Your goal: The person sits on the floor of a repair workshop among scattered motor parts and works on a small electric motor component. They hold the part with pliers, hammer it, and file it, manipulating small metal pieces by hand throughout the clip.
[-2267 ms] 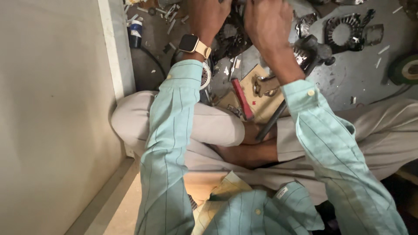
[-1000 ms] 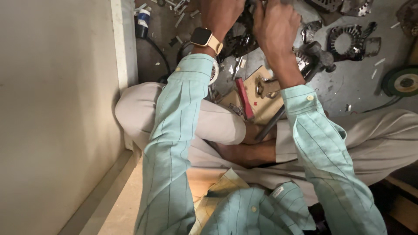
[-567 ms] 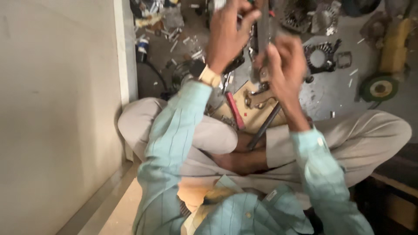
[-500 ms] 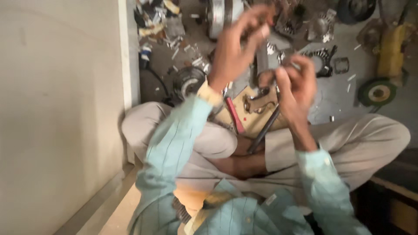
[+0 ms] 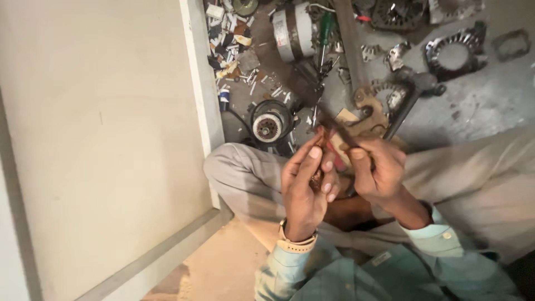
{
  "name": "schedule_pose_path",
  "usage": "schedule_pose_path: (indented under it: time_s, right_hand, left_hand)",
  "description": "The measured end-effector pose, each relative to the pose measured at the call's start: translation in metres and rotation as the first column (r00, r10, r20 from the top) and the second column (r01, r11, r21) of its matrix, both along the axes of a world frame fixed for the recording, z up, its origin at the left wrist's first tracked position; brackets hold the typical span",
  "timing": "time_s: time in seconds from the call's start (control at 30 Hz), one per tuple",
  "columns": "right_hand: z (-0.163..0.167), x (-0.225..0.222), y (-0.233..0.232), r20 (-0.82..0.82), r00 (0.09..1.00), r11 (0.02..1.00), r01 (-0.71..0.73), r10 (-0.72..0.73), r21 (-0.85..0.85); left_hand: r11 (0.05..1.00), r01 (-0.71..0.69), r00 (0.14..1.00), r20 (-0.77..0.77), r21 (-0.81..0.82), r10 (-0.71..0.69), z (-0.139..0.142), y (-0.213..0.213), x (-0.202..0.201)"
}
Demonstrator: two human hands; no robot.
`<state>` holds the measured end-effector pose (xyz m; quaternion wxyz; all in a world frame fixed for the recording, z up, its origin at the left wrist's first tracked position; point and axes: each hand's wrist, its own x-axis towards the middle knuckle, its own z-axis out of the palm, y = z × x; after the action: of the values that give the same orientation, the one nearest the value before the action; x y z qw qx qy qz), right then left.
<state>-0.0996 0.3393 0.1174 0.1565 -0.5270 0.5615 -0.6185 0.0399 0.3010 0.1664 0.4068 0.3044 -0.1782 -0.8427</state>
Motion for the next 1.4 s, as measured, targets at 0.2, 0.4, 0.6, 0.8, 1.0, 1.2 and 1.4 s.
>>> schedule_pose_path:
  time_s: [0.2, 0.4, 0.6, 0.8, 1.0, 1.2, 1.4]
  right_hand:
    - [0.009, -0.023, 0.008, 0.182, 0.982, 0.998, -0.036, 0.046, -0.058]
    - [0.008, -0.04, 0.024, 0.529, 0.848, 0.994, -0.054, -0.002, 0.091]
    - [-0.008, -0.055, 0.026, 0.6, 0.8, 0.999, 0.0, -0.021, 0.034]
    - [-0.105, -0.064, -0.029, 0.525, 0.787, 0.887, 0.06, -0.325, 0.458]
    - [-0.088, -0.076, -0.048, -0.484, 0.84, 0.864, 0.416, -0.246, 0.283]
    - [0.073, -0.092, -0.04, 0.114, 0.981, 0.928, -0.184, 0.155, 0.324]
    - [0.11, -0.066, -0.052, 0.353, 0.883, 0.932, -0.355, 0.309, 0.073]
  left_hand:
    - [0.999, 0.021, 1.0, 0.014, -0.026, -0.02, 0.013, 0.015, -0.03]
    - [0.99, -0.029, 0.996, 0.081, -0.139, 0.041, -0.004, 0.021, -0.044]
    - [0.985, -0.082, 0.992, 0.081, -0.154, 0.095, -0.018, 0.031, -0.053]
    - [0.977, -0.051, 0.998, 0.036, -0.205, 0.06, -0.012, 0.025, -0.048]
    - [0.975, -0.051, 0.997, 0.047, -0.216, 0.063, 0.0, 0.018, -0.038]
    - [0.939, -0.146, 0.989, -0.05, -0.311, 0.137, 0.014, -0.013, -0.039]
    - [0.894, -0.147, 0.986, 0.011, -0.424, 0.167, 0.032, -0.029, -0.055]
